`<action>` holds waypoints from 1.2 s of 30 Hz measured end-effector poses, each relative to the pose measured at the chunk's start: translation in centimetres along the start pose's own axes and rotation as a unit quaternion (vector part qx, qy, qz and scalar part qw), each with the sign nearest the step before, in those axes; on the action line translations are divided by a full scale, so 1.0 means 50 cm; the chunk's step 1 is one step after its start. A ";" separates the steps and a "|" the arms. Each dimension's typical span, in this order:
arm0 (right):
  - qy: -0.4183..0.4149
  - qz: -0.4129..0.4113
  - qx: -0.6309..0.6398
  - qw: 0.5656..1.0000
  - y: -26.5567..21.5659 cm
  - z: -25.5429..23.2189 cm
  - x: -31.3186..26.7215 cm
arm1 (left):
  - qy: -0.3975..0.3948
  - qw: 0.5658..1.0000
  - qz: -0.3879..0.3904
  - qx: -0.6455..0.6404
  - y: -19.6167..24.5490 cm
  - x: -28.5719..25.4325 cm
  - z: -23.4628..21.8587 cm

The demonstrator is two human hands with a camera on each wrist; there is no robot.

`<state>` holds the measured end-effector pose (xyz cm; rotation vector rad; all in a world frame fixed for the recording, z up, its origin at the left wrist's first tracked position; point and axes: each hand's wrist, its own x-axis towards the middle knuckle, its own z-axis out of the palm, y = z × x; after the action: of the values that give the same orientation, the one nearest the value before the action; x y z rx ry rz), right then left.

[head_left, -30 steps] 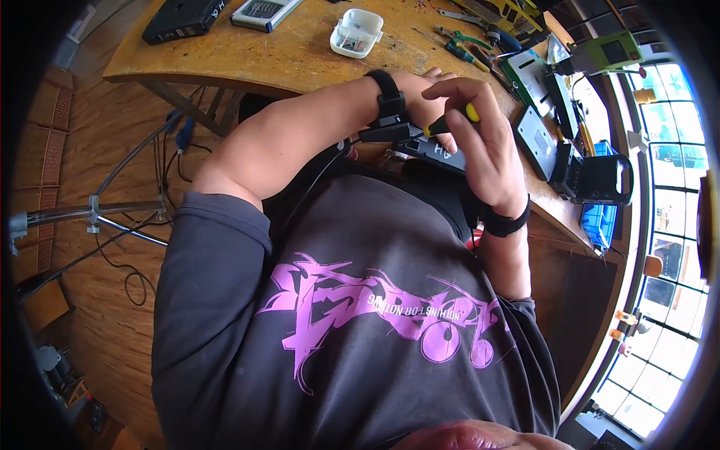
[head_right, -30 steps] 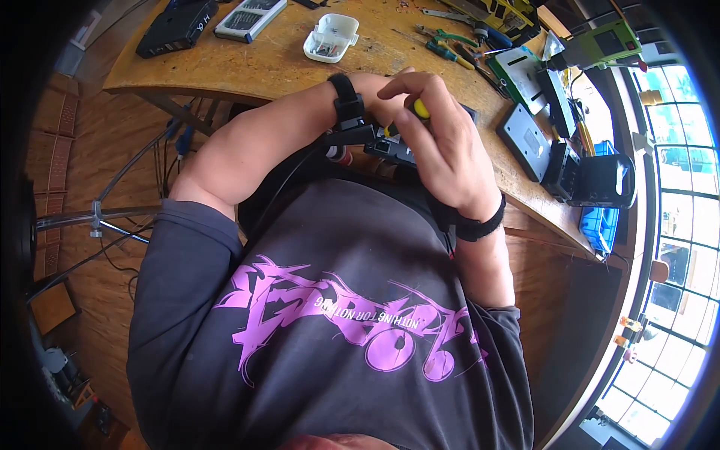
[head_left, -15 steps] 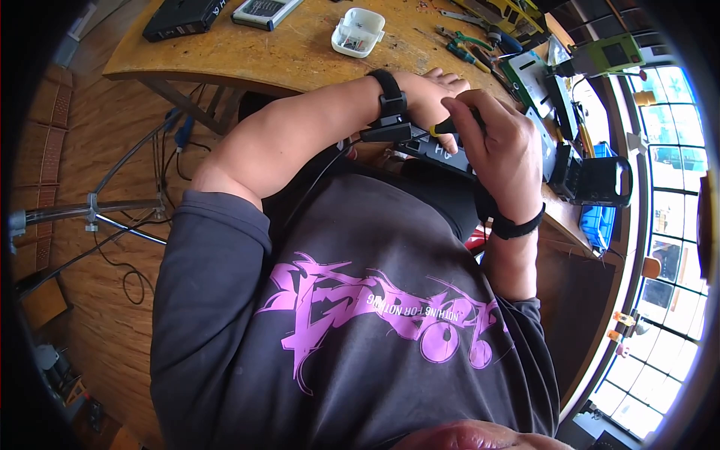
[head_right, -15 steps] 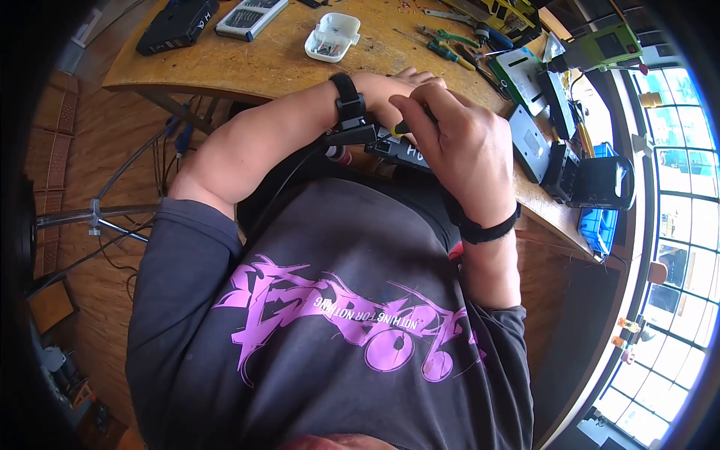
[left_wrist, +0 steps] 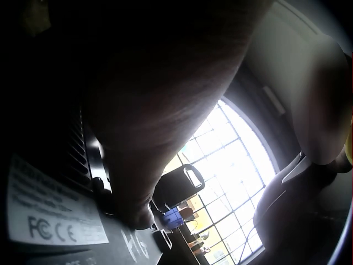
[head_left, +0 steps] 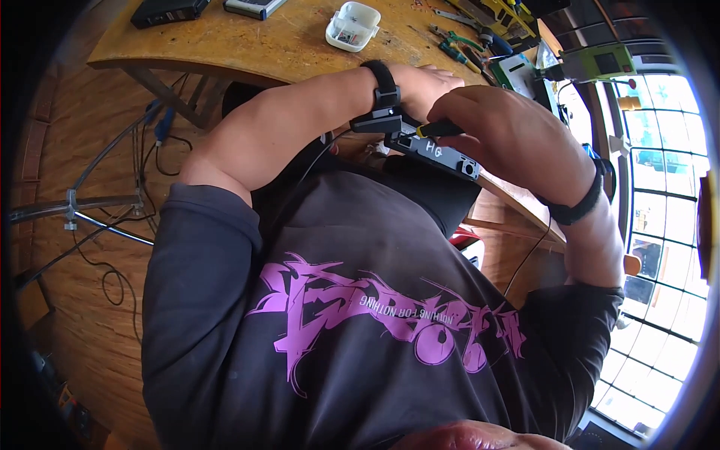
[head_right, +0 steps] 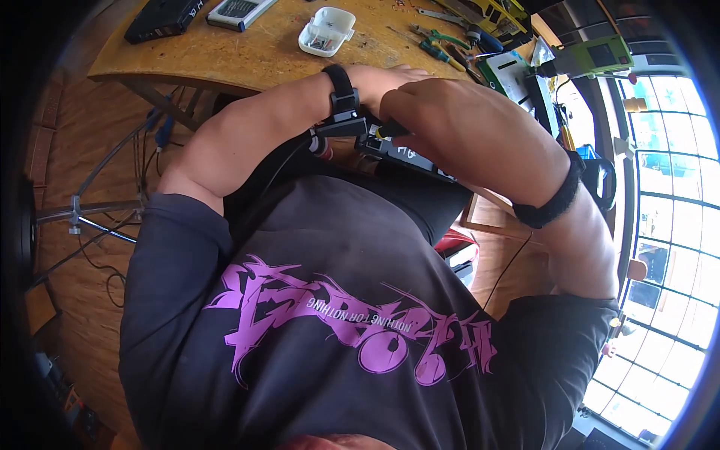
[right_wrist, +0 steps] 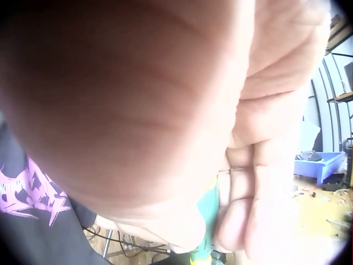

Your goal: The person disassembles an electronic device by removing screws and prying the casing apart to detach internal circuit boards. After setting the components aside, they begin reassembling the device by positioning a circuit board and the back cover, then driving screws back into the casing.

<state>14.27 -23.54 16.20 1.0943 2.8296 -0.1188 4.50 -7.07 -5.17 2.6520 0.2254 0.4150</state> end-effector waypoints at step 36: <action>-0.243 0.053 -0.146 0.958 -0.036 -0.022 0.092 | 0.128 0.982 -0.110 -0.079 0.014 0.018 0.048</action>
<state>9.57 -21.69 16.78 0.9845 2.2610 0.0348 6.20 -8.45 -6.71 2.3819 0.5380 0.6705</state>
